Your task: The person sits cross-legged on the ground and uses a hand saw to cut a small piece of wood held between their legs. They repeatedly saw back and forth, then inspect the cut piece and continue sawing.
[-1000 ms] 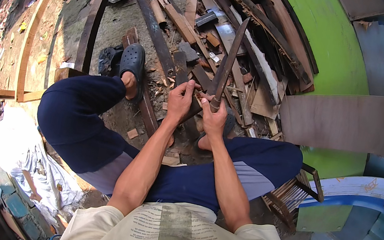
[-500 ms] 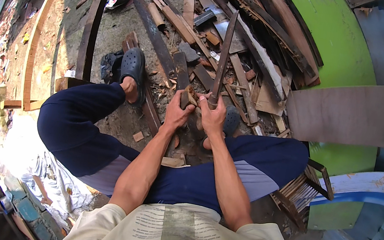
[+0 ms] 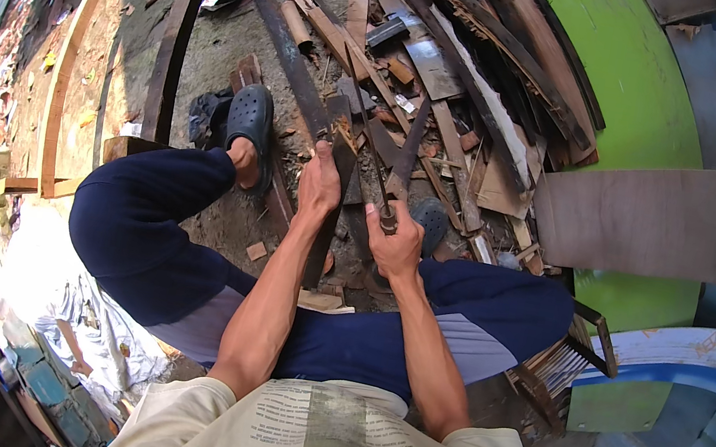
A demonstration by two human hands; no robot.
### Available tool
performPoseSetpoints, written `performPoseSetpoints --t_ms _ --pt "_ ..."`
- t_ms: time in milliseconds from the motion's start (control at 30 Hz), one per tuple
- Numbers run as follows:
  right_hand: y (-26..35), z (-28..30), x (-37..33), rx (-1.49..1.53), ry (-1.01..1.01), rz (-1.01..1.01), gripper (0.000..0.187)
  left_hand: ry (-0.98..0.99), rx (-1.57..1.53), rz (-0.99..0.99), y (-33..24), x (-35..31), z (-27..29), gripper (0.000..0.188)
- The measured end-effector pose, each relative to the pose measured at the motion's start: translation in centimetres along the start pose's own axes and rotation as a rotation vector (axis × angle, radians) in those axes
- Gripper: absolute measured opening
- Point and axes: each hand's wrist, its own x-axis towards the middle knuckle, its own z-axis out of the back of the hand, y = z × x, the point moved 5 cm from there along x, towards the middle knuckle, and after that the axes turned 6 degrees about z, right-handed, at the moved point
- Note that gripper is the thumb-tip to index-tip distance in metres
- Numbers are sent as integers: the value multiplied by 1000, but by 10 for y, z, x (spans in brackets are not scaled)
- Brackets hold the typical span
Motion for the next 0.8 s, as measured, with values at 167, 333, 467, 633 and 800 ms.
performPoseSetpoints --t_ms 167,333,467,633,800 --pt "-7 -6 10 -235 118 -10 34 42 79 30 -1 1 0 102" --pt "-8 -9 0 -183 115 -59 33 66 109 143 6 1 1 99" --pt "12 -6 4 4 50 7 35 79 83 177 9 2 5 98" --pt "-30 -18 3 -385 166 -37 38 113 147 207 8 -7 3 92" --pt "-22 -16 -7 -129 210 -233 38 170 181 229 16 -6 3 80"
